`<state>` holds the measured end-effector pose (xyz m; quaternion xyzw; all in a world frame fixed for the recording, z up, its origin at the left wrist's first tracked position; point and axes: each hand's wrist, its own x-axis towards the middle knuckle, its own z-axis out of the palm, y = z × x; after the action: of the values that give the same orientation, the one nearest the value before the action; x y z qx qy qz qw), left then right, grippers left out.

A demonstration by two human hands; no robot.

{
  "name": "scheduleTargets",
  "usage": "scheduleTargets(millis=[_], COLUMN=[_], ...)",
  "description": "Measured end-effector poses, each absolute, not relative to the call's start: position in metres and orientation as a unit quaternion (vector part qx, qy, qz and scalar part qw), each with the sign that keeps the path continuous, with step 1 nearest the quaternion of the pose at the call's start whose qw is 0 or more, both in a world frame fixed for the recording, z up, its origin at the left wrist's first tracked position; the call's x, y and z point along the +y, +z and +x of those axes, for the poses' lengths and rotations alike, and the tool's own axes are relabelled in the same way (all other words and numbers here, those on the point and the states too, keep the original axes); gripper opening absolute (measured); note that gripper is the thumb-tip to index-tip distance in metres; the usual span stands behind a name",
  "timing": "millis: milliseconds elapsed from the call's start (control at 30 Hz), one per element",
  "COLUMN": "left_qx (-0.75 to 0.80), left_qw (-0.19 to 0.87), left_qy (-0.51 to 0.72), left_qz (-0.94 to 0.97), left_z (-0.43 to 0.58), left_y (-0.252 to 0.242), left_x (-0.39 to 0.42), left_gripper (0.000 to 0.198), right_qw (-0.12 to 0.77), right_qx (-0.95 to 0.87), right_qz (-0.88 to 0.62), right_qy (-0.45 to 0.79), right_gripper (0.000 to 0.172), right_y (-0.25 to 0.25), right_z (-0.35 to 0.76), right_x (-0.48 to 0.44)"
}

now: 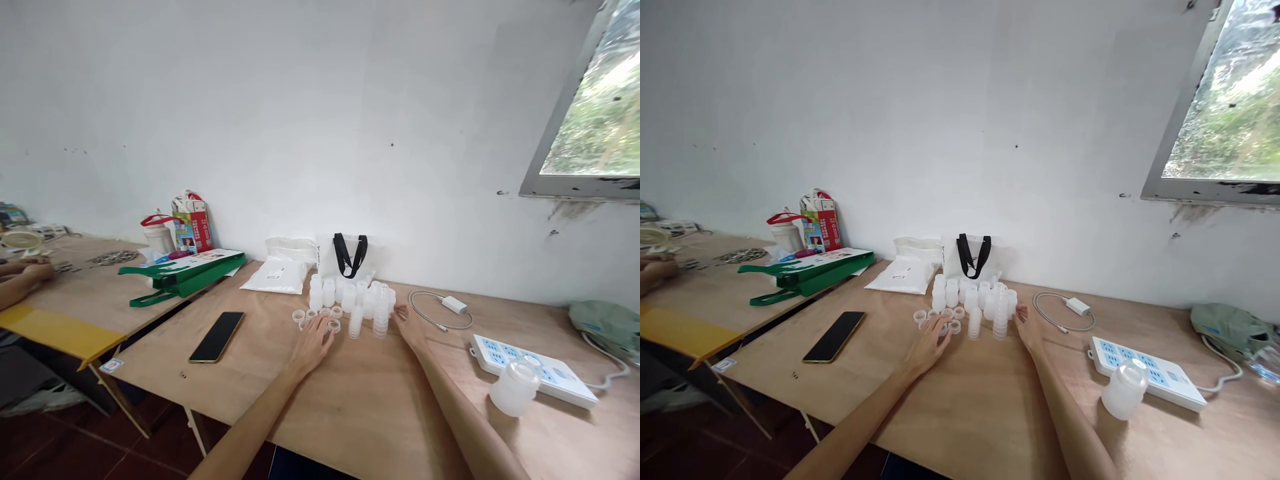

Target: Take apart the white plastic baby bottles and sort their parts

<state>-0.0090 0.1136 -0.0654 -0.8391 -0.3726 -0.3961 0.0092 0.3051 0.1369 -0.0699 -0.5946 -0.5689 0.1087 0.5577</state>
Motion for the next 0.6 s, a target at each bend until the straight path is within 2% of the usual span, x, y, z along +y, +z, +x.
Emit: scheduleTargets(millis=[267, 333, 467, 533, 600], left_qx=[-0.365, -0.363, -0.367, -0.368, -0.369], left_qw=[-0.019, -0.029, -0.036, -0.038, -0.045], left_qy=[-0.404, -0.403, -0.399, -0.393, -0.391], left_qz=[-0.839, -0.84, -0.84, -0.842, -0.842], left_z=[-0.009, -0.009, -0.008, -0.007, -0.006], left_y=[-0.061, -0.058, -0.057, -0.057, -0.057], left_x=[0.107, 0.102, 0.095, 0.094, 0.093], left_gripper=[0.023, 0.024, 0.023, 0.022, 0.021], right_qw=[0.546, 0.552, 0.574, 0.585, 0.611], right_qx=[-0.567, -0.589, -0.593, -0.537, -0.463], right_qz=[-0.606, -0.588, -0.547, -0.564, -0.592], right_qy=[0.12, 0.062, -0.139, -0.225, -0.25], right_gripper=[0.033, 0.036, 0.038, 0.046, 0.076], right_y=[-0.046, -0.028, 0.007, 0.011, 0.001], right_z=[0.305, 0.306, 0.324, 0.342, 0.366], right_x=[0.086, 0.061, -0.002, -0.03, -0.049])
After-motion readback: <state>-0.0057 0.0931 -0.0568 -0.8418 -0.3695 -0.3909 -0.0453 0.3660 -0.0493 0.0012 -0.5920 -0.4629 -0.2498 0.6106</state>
